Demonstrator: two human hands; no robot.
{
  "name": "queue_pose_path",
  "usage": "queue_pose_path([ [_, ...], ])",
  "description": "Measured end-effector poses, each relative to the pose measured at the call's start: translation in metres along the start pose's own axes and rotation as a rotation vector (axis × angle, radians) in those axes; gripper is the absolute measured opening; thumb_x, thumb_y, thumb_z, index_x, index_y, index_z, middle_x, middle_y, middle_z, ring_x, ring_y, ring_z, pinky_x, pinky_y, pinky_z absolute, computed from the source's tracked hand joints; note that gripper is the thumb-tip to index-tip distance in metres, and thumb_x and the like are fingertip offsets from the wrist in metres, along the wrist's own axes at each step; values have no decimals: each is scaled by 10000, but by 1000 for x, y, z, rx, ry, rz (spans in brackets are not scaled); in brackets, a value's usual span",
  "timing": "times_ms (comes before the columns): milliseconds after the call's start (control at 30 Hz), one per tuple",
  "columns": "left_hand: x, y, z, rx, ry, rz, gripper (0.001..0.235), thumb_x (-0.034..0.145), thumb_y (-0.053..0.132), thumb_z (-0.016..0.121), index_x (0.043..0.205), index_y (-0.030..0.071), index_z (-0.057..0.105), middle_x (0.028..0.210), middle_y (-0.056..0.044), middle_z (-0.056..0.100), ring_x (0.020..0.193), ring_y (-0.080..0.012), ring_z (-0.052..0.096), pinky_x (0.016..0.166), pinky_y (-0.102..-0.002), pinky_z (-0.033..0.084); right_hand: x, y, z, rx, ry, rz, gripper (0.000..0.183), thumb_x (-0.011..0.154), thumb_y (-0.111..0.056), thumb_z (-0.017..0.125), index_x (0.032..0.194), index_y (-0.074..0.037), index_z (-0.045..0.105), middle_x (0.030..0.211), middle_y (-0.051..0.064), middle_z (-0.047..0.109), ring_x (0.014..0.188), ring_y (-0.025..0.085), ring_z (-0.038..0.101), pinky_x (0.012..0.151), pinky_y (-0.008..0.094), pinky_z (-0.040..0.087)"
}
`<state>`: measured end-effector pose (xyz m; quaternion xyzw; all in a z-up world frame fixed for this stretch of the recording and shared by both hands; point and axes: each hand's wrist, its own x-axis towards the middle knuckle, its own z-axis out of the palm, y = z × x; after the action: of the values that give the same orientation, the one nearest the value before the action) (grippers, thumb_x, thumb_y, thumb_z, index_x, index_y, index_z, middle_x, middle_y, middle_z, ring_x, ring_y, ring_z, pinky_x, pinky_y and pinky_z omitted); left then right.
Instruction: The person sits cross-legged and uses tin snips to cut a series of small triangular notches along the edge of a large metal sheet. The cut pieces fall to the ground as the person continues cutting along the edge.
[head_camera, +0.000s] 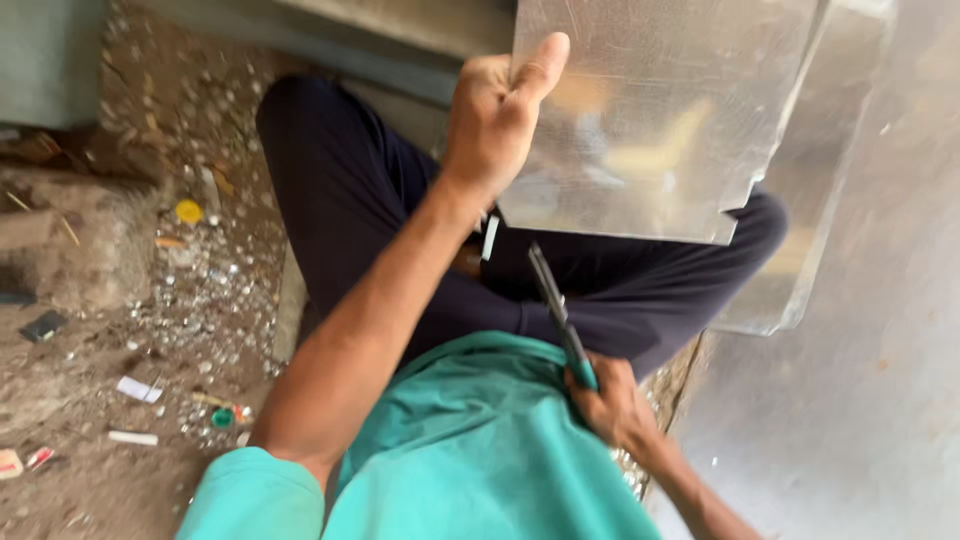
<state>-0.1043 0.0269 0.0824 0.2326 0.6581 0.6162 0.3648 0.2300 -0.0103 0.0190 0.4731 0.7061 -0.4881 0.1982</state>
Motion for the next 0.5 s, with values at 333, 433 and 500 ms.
queue_pose_path([
  [333,-65,-67,99,-698,-223,4,541,942,397,765,1217,-21,560,1099,-94,711,871,-150,688,734,-289,623,-6,54,7,265,59,126,133,718,-69,605,811,-12,682,610,75,633,572,174,594,554,327,481],
  [433,-61,-98,48,-798,214,-204,421,968,412,727,1065,7,664,899,-154,713,684,-199,673,622,-314,591,-5,57,0,276,61,136,124,720,-55,601,798,2,679,602,85,635,561,182,603,546,324,487],
  [500,-56,-109,0,-809,488,-97,395,929,405,729,1059,37,663,915,-65,712,759,-167,722,630,-313,634,-3,53,-6,289,38,88,113,721,-38,582,781,17,659,604,90,628,551,194,596,530,337,486],
])
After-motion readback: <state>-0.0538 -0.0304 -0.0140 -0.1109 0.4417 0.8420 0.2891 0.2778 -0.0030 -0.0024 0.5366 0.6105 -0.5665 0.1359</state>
